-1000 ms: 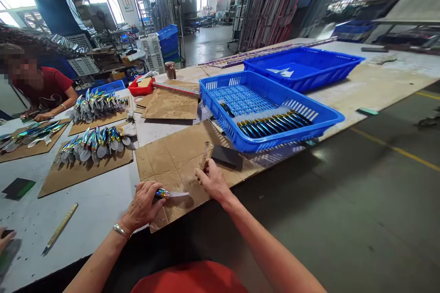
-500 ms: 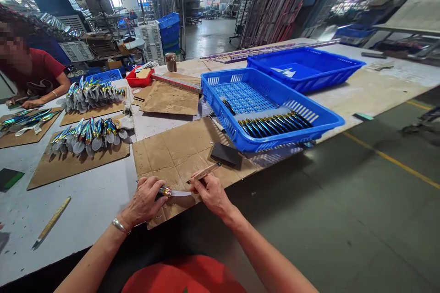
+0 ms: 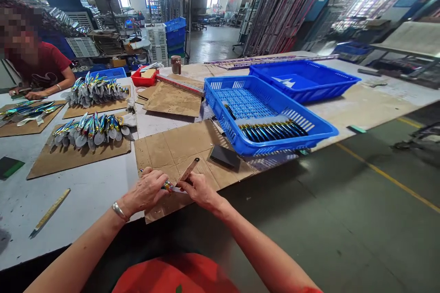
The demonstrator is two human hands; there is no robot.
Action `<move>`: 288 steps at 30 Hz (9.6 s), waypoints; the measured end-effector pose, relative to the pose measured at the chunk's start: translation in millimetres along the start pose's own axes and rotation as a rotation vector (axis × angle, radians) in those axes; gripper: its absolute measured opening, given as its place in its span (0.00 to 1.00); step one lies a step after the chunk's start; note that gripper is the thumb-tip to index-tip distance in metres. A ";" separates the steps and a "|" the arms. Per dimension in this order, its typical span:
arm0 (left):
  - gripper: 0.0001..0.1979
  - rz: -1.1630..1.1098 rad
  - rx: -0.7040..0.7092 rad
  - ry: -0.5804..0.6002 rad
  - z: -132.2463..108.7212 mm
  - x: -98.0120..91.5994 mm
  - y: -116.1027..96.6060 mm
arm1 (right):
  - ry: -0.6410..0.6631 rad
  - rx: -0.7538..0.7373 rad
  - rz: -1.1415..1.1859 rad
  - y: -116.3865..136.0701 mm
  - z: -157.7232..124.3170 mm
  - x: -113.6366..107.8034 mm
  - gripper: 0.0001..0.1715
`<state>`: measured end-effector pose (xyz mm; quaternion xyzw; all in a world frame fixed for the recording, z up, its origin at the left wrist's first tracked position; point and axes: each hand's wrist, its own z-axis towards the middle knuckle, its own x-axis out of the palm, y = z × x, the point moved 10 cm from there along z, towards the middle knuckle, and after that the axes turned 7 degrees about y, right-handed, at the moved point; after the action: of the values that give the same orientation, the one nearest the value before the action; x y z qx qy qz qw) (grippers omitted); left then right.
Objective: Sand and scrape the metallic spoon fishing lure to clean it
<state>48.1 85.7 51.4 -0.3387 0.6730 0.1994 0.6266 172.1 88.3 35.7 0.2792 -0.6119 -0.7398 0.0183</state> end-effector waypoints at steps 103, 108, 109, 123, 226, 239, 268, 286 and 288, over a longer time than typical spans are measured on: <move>0.08 0.354 0.136 0.200 30.3 -38.4 -38.6 | -0.122 -0.393 -0.001 2.8 -6.4 9.2 0.15; 0.08 0.342 0.115 0.201 28.9 -38.1 -36.8 | -0.216 -0.391 -0.081 -2.1 -8.1 10.2 0.16; 0.08 0.345 0.115 0.201 28.6 -37.9 -36.5 | -0.242 -0.399 -0.084 -3.5 -9.6 11.1 0.16; 0.07 0.350 0.108 0.173 25.9 -38.6 -35.5 | -0.134 -0.387 -0.020 -3.6 -5.9 14.6 0.15; 0.14 0.071 -0.209 0.128 -8.3 52.1 31.8 | 0.466 -0.358 -0.835 51.4 -16.3 49.7 0.35; 0.17 0.007 -0.164 0.040 -9.0 50.5 25.1 | 0.510 -0.271 -0.830 50.4 -13.7 48.3 0.32; 0.12 -0.019 -0.162 -0.027 -13.1 49.5 23.3 | 0.250 -0.104 -0.961 38.0 -9.9 49.4 0.21; 0.05 0.136 0.069 -0.260 -54.3 30.3 -14.3 | 0.209 -0.408 -0.929 32.8 -61.3 31.6 0.31; 0.04 0.176 0.071 -0.286 -59.0 30.4 -18.7 | 0.207 -0.432 -0.896 31.4 -49.9 41.9 0.32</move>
<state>19.9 25.6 32.5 -0.2241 0.6107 0.2759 0.7076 148.6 20.3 43.3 0.5759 -0.2599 -0.7532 -0.1831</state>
